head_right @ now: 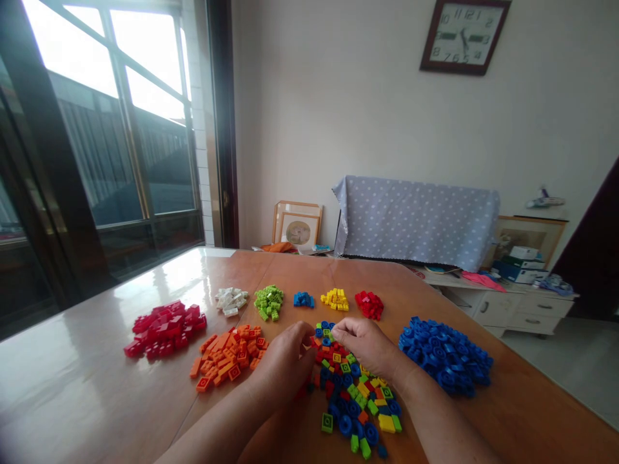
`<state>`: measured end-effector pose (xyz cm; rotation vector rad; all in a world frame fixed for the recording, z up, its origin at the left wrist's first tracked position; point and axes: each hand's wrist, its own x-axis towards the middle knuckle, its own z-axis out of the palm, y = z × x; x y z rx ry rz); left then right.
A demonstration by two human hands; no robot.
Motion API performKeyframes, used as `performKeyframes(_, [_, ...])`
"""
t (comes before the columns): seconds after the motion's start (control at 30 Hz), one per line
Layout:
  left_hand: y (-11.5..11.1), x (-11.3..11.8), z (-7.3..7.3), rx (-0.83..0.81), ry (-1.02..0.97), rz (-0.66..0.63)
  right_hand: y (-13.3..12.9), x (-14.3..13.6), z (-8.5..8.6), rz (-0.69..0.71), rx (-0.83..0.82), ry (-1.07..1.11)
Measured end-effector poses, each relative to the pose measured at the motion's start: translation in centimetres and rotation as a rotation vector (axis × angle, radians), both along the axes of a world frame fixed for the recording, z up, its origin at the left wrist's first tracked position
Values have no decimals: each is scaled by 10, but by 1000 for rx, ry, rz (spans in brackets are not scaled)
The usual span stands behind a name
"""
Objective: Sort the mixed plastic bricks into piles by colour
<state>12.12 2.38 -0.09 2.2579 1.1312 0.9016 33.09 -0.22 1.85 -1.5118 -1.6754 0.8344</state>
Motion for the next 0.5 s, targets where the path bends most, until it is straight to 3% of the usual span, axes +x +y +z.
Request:
performKeyframes(0.13, [-1, 2, 1, -7, -95, -24, -6, -14, 7, 95, -64, 58])
performKeyframes(0.33, [-4, 2, 7, 80, -47, -88, -7, -24, 7, 120, -105, 115])
performKeyframes(0.5, [-4, -4, 12, 85, -59, -89, -7, -19, 7, 73, 10, -68])
